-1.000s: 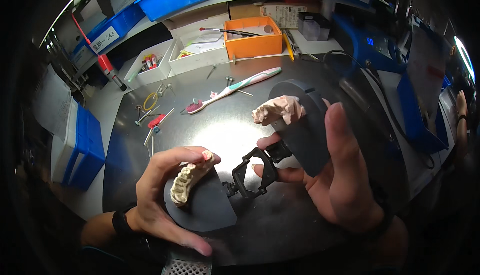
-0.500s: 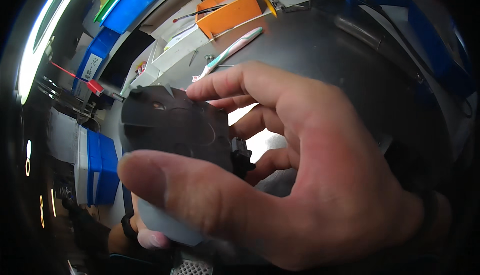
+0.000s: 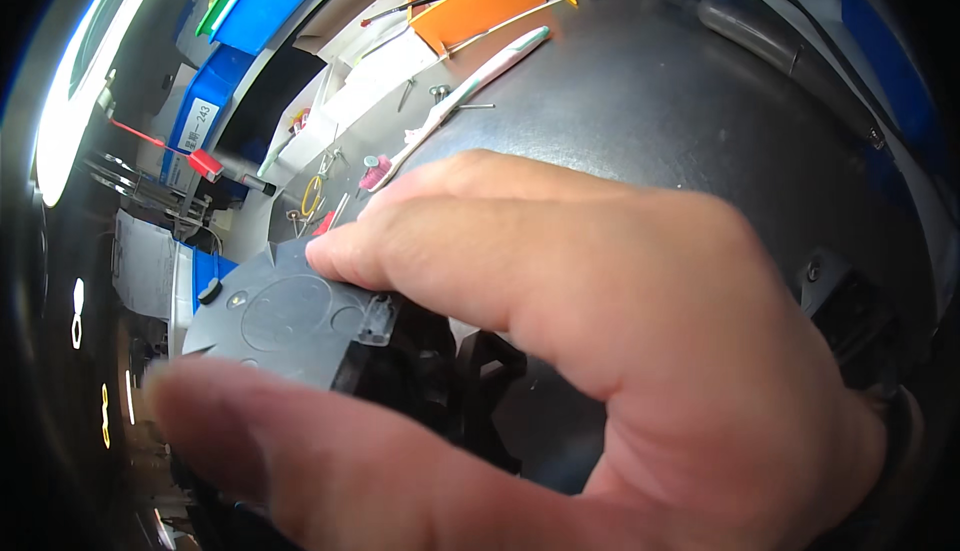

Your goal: Using a rotary tool to grind and polish a small dental crown component and fitting it into a dental plaster model.

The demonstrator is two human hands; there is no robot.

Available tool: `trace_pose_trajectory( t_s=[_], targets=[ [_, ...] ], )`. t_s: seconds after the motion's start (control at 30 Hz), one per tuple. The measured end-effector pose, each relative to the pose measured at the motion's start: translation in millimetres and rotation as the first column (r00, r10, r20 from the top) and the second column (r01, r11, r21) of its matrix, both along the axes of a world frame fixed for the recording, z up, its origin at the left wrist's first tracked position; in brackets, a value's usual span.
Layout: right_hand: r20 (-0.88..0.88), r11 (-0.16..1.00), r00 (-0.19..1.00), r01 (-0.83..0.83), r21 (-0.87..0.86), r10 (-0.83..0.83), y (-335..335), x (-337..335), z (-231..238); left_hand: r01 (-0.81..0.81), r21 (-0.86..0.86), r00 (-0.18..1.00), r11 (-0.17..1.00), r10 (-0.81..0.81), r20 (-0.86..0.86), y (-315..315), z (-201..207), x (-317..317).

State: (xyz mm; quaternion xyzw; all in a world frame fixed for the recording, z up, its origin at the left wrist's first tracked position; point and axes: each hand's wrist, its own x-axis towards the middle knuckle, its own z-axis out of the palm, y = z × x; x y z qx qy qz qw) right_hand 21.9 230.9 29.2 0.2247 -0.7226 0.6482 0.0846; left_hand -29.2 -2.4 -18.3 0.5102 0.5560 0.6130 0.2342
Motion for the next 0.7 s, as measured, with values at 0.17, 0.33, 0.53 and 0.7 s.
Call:
trace_pose_trajectory(
  t_s=[0.17,0.33,0.53,0.7],
  targets=[
    [-0.147,0.996,0.985,-0.084,0.024,0.086,3.3,0.9,-15.7,-0.248,-0.081,0.964,0.965,0.237,-0.121,-3.5,-5.0,12.4],
    [0.016,0.983,0.984,-0.176,-0.048,0.177,-2.6,11.2,-5.1,-0.284,-0.062,0.946,0.957,0.269,-0.18,-1.9,4.5,8.9],
    [0.466,0.841,0.707,-0.377,-0.388,0.531,-21.9,33.5,15.6,-0.308,-0.044,0.908,0.95,0.28,-0.313,-3.8,10.4,8.9],
    [0.583,0.842,0.612,-0.44,-0.311,0.535,-20.7,33.0,21.8,-0.317,-0.02,0.858,0.948,0.277,-0.432,-8.8,16.5,10.3]
  ],
)
